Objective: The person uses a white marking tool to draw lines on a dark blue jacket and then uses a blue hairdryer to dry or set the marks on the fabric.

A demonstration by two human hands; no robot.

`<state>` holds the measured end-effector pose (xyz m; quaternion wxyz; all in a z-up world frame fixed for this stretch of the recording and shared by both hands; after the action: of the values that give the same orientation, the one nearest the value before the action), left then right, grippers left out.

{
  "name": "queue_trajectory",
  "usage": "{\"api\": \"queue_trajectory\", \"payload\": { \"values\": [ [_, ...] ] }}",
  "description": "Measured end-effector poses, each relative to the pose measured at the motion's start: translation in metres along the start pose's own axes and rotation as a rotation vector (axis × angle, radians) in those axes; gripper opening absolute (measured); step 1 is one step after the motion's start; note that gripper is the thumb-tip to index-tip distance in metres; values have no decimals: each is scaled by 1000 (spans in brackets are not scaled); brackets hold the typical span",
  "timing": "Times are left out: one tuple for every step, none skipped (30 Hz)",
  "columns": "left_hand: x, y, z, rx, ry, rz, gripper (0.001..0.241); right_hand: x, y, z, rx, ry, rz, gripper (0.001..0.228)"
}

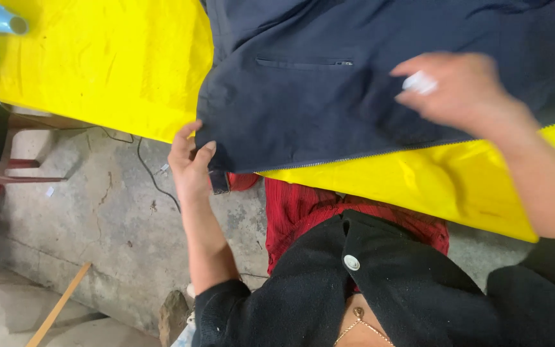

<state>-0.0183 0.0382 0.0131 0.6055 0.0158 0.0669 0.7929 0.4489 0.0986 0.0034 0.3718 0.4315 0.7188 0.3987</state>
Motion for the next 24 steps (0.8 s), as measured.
{"api": "queue_trajectory", "payload": {
  "values": [
    [3,-9,20,185,125,-55,44,-5,-1,35,-235,-33,111,50],
    [5,-17,39,368,246,-109,56,-11,-1,70,-469,-60,225,42],
    [13,-22,43,362,244,-111,56,-16,3,79,-476,-61,227,42],
    [21,-26,46,413,307,-91,63,-21,7,87,-488,-53,261,49],
    [29,-30,49,463,369,-71,71,-26,12,96,-500,-44,295,57],
    [36,-38,57,462,369,-74,71,-24,11,104,-501,-47,294,57],
    [43,-46,64,477,388,-36,64,-23,12,112,-541,-6,375,63],
    [49,-53,73,493,405,4,57,-22,12,118,-580,36,458,69],
    [55,-56,73,493,403,3,57,-17,13,120,-580,34,460,69],
    [62,-60,74,483,410,7,53,-11,14,122,-646,19,478,75],
    [70,-64,75,472,417,12,50,-5,15,124,-713,4,496,81],
    [73,-68,79,473,411,12,50,-1,13,131,-713,2,501,81],
    [75,-71,81,424,449,-1,47,4,12,137,-638,17,519,69],
    [77,-75,83,372,487,-12,44,9,11,144,-566,34,537,56],
    [84,-70,72,370,482,-10,44,14,11,150,-568,36,541,56],
    [90,-67,60,243,449,-70,40,17,10,158,-534,10,499,54],
    [96,-63,49,116,415,-130,38,21,9,165,-500,-16,457,51],
    [92,-64,52,114,413,-133,38,25,4,172,-503,-18,459,51],
    [88,-65,56,98,365,-116,29,30,0,180,-495,-12,477,45],
    [84,-66,60,84,319,-102,21,32,-5,188,-486,-8,494,39],
    [83,-64,59,83,318,-107,21,29,-9,201,-488,-14,494,39],
    [84,-60,60,73,245,-55,21,29,-11,213,-445,18,535,38],
    [84,-55,62,61,171,-4,20,31,-13,224,-402,50,576,36],
    [81,-50,62,61,171,0,20,17,-5,218,-402,54,576,36]
  ]
}}
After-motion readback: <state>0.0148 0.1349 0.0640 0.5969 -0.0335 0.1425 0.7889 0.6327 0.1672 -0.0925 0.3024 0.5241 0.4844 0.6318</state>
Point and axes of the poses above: each hand's wrist, its own x-axis towards the middle knuckle, its own y-axis out of the back of the hand, z = x × y, the point moved 2 cm from there along x, towards the middle knuckle, and after that the axes turned 3 degrees about y, right-handed, at the moved point
